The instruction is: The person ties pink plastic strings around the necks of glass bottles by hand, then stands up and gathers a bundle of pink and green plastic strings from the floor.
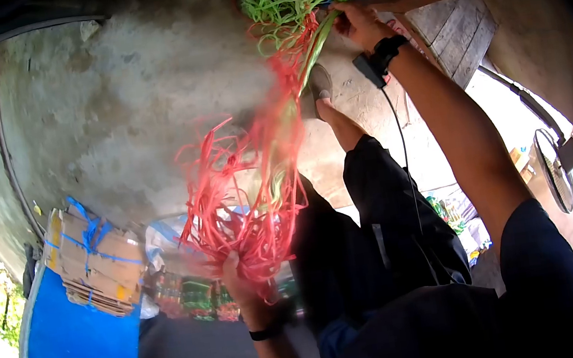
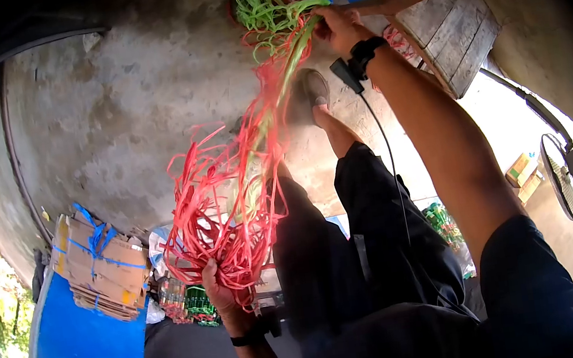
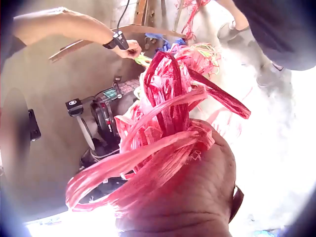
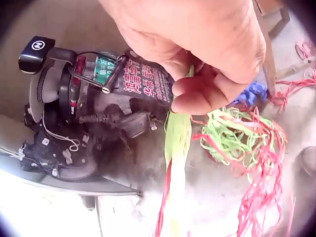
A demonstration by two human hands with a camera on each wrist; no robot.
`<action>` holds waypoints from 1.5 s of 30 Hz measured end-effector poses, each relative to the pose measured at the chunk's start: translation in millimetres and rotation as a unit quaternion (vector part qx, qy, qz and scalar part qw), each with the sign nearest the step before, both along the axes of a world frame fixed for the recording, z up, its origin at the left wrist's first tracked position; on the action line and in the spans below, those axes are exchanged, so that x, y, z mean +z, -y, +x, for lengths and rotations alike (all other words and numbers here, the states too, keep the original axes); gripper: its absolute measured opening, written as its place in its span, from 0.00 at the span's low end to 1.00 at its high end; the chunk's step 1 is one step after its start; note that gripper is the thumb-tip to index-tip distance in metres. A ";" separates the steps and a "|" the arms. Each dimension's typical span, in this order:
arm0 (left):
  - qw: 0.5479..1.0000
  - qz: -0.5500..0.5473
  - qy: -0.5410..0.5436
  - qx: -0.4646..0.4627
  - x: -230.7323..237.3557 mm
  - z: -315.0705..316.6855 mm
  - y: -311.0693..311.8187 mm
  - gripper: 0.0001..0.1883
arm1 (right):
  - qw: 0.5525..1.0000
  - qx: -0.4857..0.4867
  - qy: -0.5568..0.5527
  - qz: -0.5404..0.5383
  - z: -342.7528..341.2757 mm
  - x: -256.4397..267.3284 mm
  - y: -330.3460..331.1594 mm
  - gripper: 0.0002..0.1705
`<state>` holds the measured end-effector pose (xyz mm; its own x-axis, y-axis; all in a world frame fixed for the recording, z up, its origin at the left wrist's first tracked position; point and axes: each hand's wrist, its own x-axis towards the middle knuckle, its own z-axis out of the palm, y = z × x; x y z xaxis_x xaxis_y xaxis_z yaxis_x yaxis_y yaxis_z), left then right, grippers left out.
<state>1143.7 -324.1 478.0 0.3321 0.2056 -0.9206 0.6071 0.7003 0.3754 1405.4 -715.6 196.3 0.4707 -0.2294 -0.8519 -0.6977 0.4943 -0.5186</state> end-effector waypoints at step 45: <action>0.974 -0.043 0.125 0.182 103.1 -101.2 -136.4 0.39 | 0.959 0.243 -0.052 0.138 -101.2 47.1 -200.4 0.15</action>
